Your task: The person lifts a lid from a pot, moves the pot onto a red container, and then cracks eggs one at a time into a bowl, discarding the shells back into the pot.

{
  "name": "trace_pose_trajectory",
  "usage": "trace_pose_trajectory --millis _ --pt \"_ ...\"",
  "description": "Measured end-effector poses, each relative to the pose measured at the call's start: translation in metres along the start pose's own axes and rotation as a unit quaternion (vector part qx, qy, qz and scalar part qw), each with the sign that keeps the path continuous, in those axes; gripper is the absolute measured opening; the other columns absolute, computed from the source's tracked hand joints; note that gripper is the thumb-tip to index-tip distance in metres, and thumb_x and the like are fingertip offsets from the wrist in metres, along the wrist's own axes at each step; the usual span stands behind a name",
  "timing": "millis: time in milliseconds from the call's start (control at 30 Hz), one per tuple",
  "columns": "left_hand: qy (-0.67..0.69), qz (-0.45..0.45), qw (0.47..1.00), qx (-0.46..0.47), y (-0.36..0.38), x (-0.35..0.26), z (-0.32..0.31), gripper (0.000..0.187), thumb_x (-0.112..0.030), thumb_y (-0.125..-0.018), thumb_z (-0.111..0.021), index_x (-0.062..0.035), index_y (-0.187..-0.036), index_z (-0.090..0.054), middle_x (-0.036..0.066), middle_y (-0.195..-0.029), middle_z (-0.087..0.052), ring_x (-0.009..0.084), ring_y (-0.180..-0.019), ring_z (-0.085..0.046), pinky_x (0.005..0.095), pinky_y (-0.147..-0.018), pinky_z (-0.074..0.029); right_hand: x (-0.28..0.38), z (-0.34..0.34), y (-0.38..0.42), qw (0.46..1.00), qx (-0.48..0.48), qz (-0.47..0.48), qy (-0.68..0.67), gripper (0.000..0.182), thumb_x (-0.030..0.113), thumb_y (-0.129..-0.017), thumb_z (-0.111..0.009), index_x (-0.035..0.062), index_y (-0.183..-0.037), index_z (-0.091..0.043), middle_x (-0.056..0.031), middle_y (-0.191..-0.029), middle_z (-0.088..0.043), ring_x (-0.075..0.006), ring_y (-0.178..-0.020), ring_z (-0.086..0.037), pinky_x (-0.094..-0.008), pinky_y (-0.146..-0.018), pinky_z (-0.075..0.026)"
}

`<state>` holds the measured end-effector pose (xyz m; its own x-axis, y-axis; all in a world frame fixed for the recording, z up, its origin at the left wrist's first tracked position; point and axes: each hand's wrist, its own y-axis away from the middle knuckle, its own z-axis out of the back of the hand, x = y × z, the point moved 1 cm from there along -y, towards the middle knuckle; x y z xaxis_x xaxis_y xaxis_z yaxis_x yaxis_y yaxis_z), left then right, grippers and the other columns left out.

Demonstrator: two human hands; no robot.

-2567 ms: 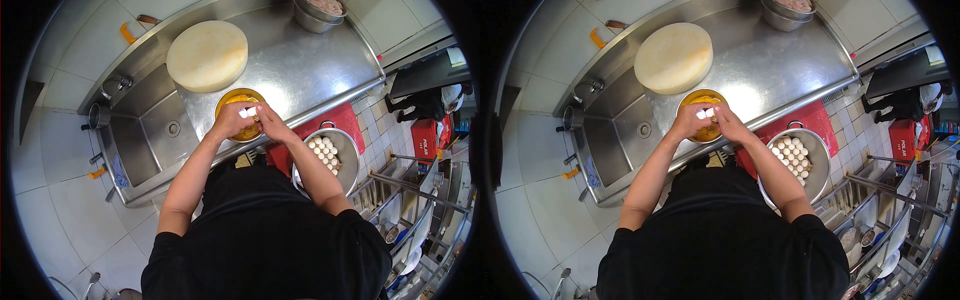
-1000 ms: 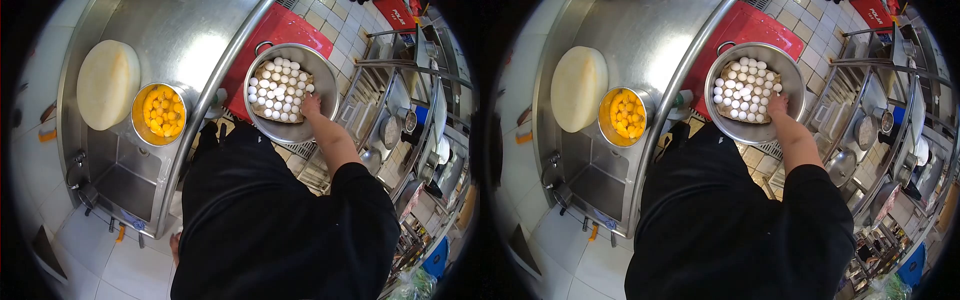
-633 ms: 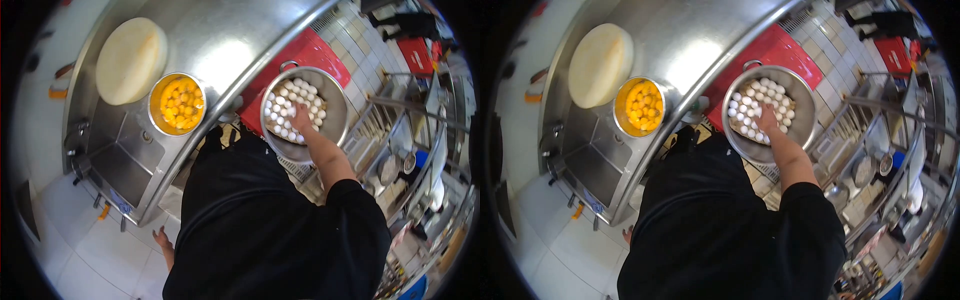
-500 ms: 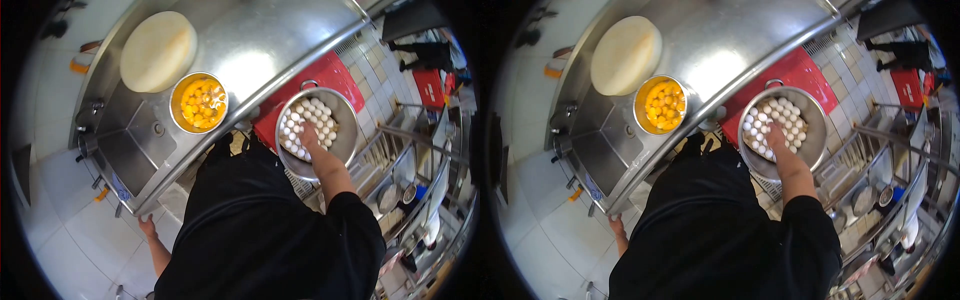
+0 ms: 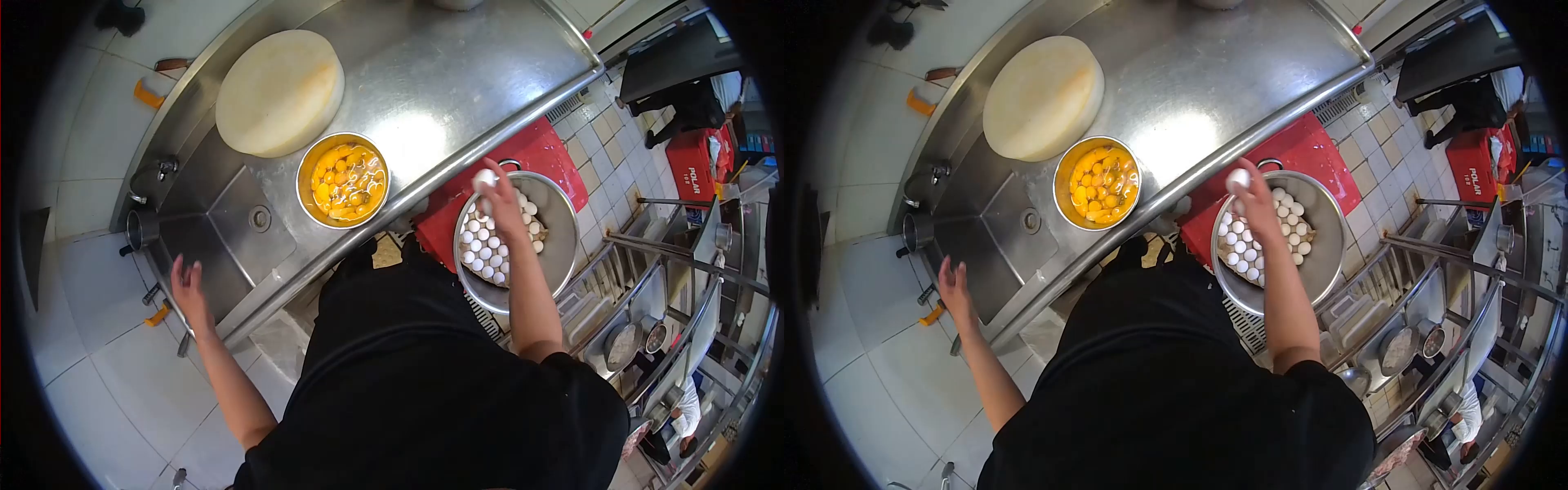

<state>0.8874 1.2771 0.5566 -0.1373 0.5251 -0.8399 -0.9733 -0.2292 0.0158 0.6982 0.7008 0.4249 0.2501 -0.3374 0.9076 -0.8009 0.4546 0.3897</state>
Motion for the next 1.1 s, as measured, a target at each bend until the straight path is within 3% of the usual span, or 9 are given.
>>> trace_pose_trajectory --millis 67,100,167,367,500,533,767,900,1100 --pt "0.019 -0.046 0.998 0.039 -0.016 -0.027 -0.044 0.053 -0.018 -0.088 -0.072 -0.0064 -0.137 -0.053 0.01 -0.129 -0.057 0.0225 -0.117 -0.056 0.0314 -0.098 -0.044 -0.005 -0.031 -0.014 0.933 -0.025 0.177 0.313 0.058 0.021 -0.09 -0.067 0.0079 -0.138 -0.039 -0.016 -0.103 -0.065 -0.0264 -0.081 -0.068 -0.0353 -0.069 -0.054" --pt "0.01 -0.078 0.995 0.058 -0.024 -0.037 -0.065 0.053 -0.017 -0.088 -0.072 -0.0079 -0.136 -0.054 0.01 -0.132 -0.055 0.0232 -0.118 -0.056 0.0318 -0.097 -0.046 0.023 -0.057 -0.004 0.905 -0.019 0.118 0.407 0.053 0.024 -0.089 -0.067 0.0097 -0.134 -0.045 -0.0191 -0.107 -0.064 -0.034 -0.089 -0.068 -0.0398 -0.074 -0.054" --pt "-0.013 -0.144 0.986 0.085 -0.027 -0.067 -0.106 0.051 -0.016 -0.086 -0.074 -0.0106 -0.134 -0.056 0.011 -0.138 -0.051 0.0242 -0.119 -0.056 0.0335 -0.095 -0.048 0.021 -0.079 -0.008 0.832 -0.025 0.315 0.455 0.051 0.021 -0.089 -0.067 0.0097 -0.135 -0.049 -0.0176 -0.117 -0.063 -0.0323 -0.099 -0.066 -0.0407 -0.081 -0.054" --pt "0.046 -0.221 0.953 0.203 -0.005 -0.114 -0.205 0.049 -0.015 -0.084 -0.076 -0.012 -0.129 -0.059 0.008 -0.139 -0.05 0.0234 -0.114 -0.058 0.0372 -0.094 -0.049 -0.01 -0.092 -0.025 0.775 0.02 0.244 0.583 0.047 0.023 -0.09 -0.063 0.0171 -0.135 -0.054 -0.0141 -0.123 -0.059 -0.0357 -0.097 -0.065 -0.044 -0.081 -0.054" --pt "0.042 -0.223 0.912 0.341 0.02 -0.128 -0.238 0.05 -0.016 -0.083 -0.076 -0.0088 -0.13 -0.059 0.009 -0.124 -0.061 0.0215 -0.104 -0.062 0.0341 -0.093 -0.05 0.017 -0.117 -0.025 0.901 -0.022 0.257 0.348 0.044 0.027 -0.094 -0.063 0.0094 -0.133 -0.052 -0.0165 -0.097 -0.066 -0.0299 -0.084 -0.068 -0.0379 -0.074 -0.054" --pt "0.053 -0.242 0.895 0.37 0.029 -0.133 -0.245 0.052 -0.018 -0.082 -0.076 -0.007 -0.129 -0.058 0.012 -0.119 -0.064 0.0227 -0.102 -0.063 0.0337 -0.091 -0.051 0.023 -0.127 -0.024 0.963 0.038 0.134 0.229 0.041 0.03 -0.097 -0.061 0.0066 -0.13 -0.052 -0.0106 -0.083 -0.064 -0.017 -0.07 -0.063 -0.03 -0.061 -0.05" --pt "-0.007 -0.279 0.851 0.444 0.035 -0.15 -0.261 0.039 -0.015 -0.08 -0.069 -0.0083 -0.118 -0.068 0.016 -0.111 -0.065 0.0281 -0.1 -0.065 0.0351 -0.087 -0.053 0.054 -0.184 -0.025 0.971 0.235 0.008 0.032 0.034 0.03 -0.105 -0.048 0.0069 -0.129 -0.055 -0.0021 -0.088 -0.06 -0.0062 -0.061 -0.053 -0.0217 -0.051 -0.042" --pt "-0.001 -0.335 0.855 0.396 0.029 -0.133 -0.261 0.035 -0.014 -0.078 -0.069 -0.0086 -0.113 -0.071 0.015 -0.113 -0.065 0.0301 -0.101 -0.065 0.0367 -0.088 -0.052 0.047 -0.191 -0.03 0.949 0.271 0.068 0.147 0.036 0.03 -0.106 -0.042 0.0052 -0.131 -0.053 -0.0051 -0.097 -0.062 -0.0109 -0.074 -0.058 -0.0252 -0.061 -0.049" --pt "-0.024 -0.384 0.841 0.381 0.023 -0.114 -0.257 0.044 -0.014 -0.077 -0.07 -0.0037 -0.119 -0.065 0.014 -0.116 -0.064 0.0317 -0.103 -0.065 0.0375 -0.092 -0.052 0.059 -0.198 -0.026 0.87 0.235 0.229 0.368 0.037 0.027 -0.102 -0.048 0.005 -0.132 -0.051 -0.0205 -0.112 -0.065 -0.0391 -0.098 -0.064 -0.0443 -0.081 -0.051"
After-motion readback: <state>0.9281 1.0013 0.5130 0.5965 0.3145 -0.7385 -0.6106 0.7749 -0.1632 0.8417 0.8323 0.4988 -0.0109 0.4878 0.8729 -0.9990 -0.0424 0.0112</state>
